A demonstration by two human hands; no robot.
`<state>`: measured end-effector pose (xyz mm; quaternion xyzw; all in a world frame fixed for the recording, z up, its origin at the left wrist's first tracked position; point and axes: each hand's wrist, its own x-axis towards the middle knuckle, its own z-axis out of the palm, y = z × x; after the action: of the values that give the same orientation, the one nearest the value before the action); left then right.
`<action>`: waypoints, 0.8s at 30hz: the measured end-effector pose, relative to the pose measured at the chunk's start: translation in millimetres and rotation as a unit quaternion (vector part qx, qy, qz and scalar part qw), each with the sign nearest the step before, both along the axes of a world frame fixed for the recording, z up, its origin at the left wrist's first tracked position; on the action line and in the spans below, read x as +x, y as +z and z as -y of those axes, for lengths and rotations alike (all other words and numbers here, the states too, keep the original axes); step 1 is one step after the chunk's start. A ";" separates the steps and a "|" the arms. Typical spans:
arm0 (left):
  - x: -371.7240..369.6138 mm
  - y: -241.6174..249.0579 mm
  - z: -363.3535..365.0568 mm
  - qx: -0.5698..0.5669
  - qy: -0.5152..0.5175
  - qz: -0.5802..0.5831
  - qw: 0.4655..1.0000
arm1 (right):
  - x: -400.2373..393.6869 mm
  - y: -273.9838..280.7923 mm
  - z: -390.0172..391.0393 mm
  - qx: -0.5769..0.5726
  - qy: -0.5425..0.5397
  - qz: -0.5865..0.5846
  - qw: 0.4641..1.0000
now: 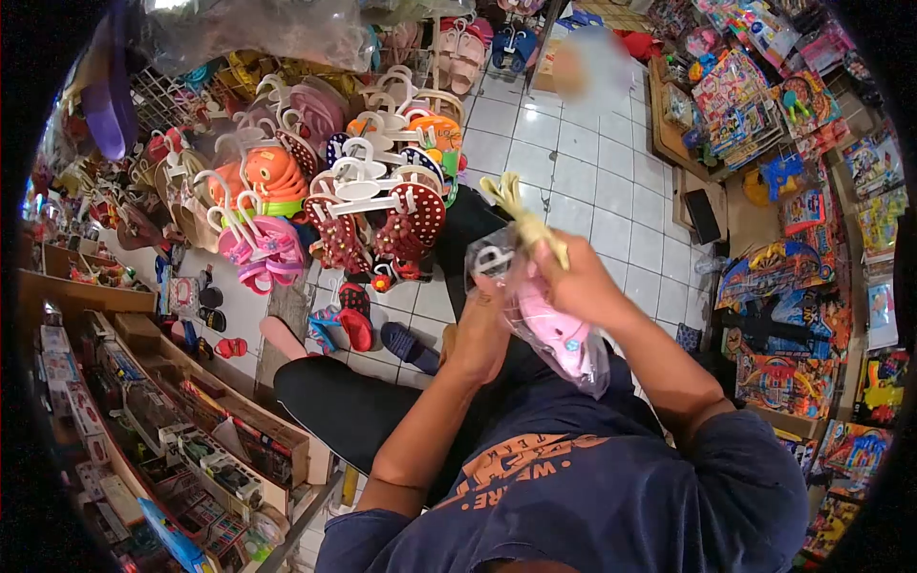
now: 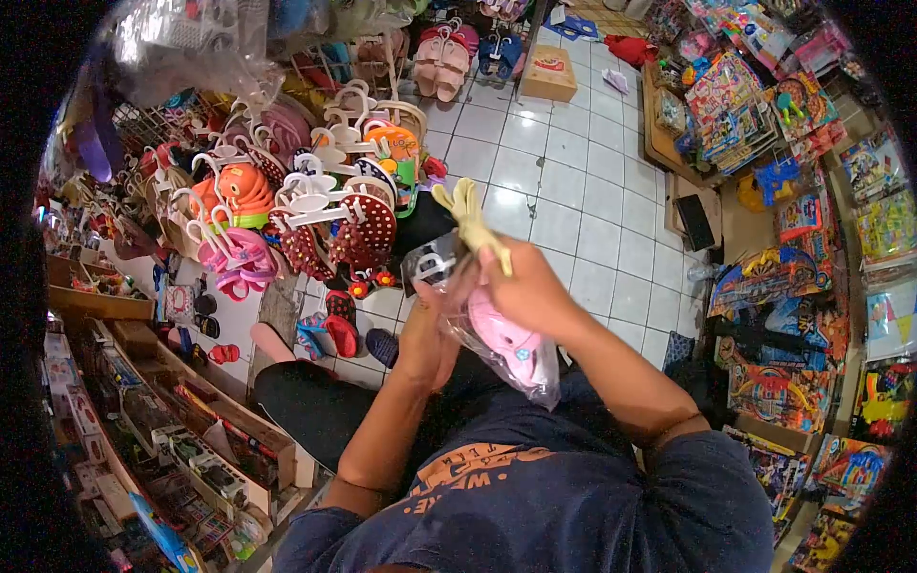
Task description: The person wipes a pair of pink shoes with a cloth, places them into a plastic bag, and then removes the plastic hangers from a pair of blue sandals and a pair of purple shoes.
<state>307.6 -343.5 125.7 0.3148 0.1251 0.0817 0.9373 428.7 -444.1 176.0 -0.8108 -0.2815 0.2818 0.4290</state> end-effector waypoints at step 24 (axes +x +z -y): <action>-261.9 19.7 -206.4 0.405 0.292 -0.350 0.793 | -82.2 -27.0 -133.8 -0.079 0.438 0.041 0.895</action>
<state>45.7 -137.1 145.4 0.6209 0.4859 0.2794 0.5480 346.5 -310.3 148.9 -0.6475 -0.6022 0.4289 0.1847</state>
